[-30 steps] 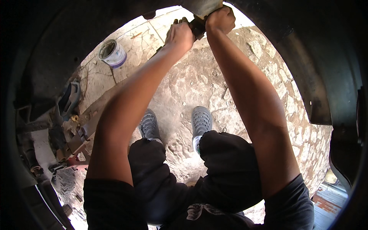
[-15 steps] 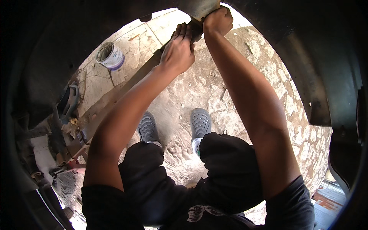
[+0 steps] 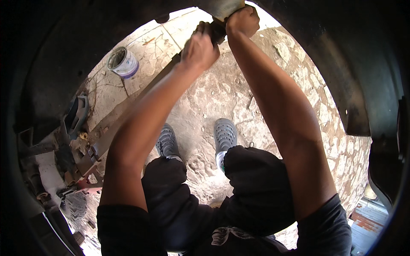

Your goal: The person sits under a vehicle and uses a hammer and chisel to scrape rust and debris from a metal beam. They then insert and tighten small metal fasteners into the beam by hand.

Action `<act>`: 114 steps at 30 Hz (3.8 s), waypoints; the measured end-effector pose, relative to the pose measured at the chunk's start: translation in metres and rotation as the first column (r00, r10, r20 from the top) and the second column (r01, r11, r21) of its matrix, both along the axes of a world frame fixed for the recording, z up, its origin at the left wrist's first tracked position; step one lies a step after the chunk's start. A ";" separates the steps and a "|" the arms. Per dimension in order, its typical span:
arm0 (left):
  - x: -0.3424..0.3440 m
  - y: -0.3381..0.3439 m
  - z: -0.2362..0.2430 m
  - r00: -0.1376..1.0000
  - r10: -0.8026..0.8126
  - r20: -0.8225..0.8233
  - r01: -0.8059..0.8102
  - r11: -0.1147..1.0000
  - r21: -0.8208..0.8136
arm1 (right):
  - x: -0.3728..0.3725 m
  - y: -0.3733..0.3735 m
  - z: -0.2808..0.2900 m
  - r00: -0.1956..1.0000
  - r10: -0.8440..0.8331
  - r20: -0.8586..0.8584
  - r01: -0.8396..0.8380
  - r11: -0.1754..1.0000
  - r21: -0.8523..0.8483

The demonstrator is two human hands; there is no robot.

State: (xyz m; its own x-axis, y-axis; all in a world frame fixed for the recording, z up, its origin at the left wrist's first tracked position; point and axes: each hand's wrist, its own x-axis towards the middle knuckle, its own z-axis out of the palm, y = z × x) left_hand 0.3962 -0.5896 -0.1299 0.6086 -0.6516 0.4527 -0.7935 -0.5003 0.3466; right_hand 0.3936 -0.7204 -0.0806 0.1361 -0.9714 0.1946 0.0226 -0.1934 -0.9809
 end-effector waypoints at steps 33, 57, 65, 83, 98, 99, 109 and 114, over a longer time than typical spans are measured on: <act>-0.008 -0.007 0.023 0.992 0.003 -0.124 0.023 0.978 0.208 | 0.020 -0.024 -0.031 0.993 -0.038 -0.109 0.020 0.986 -0.164; 0.052 0.012 0.005 0.885 0.108 -0.453 -0.208 0.962 -0.178 | 0.018 -0.027 -0.026 0.999 -0.003 -0.040 -0.006 0.980 -0.199; 0.047 0.054 -0.010 0.884 0.049 -0.464 -0.253 0.885 -0.390 | 0.013 -0.019 -0.019 0.999 0.052 0.003 -0.051 0.987 -0.153; -0.028 0.079 -0.010 0.616 -0.358 -0.702 -0.210 0.784 -0.584 | -0.099 0.014 -0.044 0.874 0.332 -0.354 -0.360 0.933 -0.015; -0.055 0.082 -0.023 0.187 -0.520 -0.833 -0.201 0.810 -0.551 | -0.152 0.030 -0.062 0.409 0.868 -0.283 -0.869 0.465 0.170; -0.051 0.086 -0.024 0.170 -0.544 -0.822 -0.210 0.795 -0.570 | -0.147 0.033 -0.058 0.420 0.884 -0.207 -0.860 0.460 0.219; -0.042 0.076 -0.007 0.181 -0.422 -0.888 -0.229 0.860 -0.456 | -0.141 0.031 -0.081 0.305 0.837 0.453 -0.901 0.101 0.421; -0.040 0.075 -0.009 0.314 -0.302 -0.900 -0.252 0.888 -0.385 | -0.144 0.037 -0.094 0.332 0.797 0.505 -0.919 0.152 0.363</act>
